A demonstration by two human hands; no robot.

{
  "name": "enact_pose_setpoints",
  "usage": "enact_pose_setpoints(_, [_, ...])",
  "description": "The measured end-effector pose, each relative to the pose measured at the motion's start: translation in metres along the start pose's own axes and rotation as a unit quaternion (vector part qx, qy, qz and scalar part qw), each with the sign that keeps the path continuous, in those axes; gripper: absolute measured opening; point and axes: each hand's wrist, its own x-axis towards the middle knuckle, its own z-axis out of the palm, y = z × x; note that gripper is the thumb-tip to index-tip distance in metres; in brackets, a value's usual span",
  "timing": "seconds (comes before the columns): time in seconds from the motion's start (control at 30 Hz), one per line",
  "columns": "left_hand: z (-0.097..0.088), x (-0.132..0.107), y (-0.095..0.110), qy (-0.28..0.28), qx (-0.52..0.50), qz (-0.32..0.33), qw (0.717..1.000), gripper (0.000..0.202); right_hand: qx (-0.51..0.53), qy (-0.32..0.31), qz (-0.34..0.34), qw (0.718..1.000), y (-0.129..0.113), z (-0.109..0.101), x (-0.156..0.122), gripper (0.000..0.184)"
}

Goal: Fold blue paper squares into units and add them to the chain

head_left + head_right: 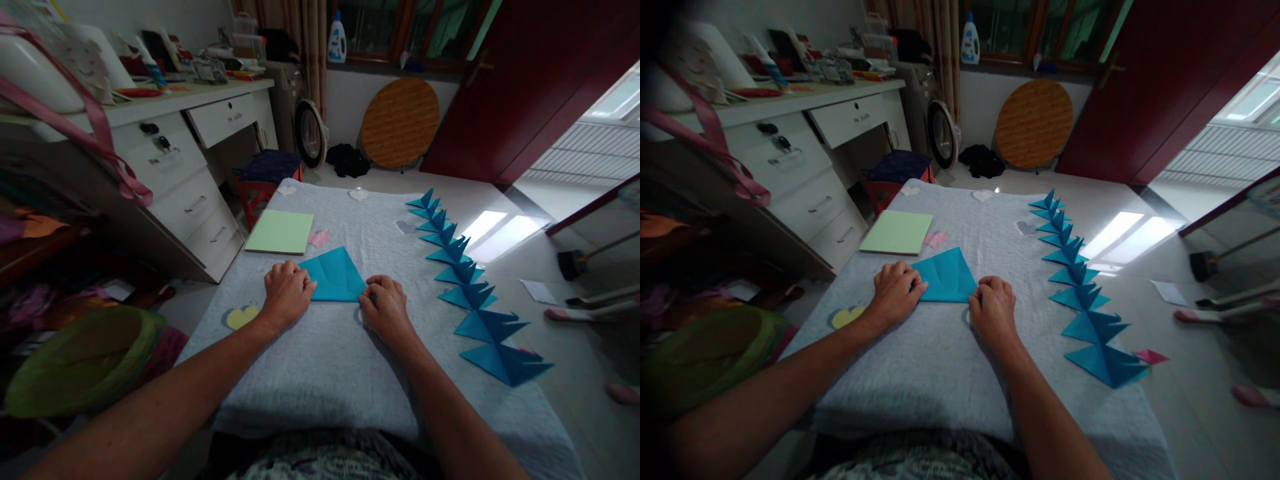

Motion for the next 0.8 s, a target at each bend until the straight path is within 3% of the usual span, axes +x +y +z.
enact_pose_setpoints(0.8, [-0.0009, -0.0002, 0.0016, -0.001, -0.011, -0.015, 1.0, 0.015, 0.008, -0.011, 0.003, 1.0, -0.0002, -0.0011, -0.0003, 0.015])
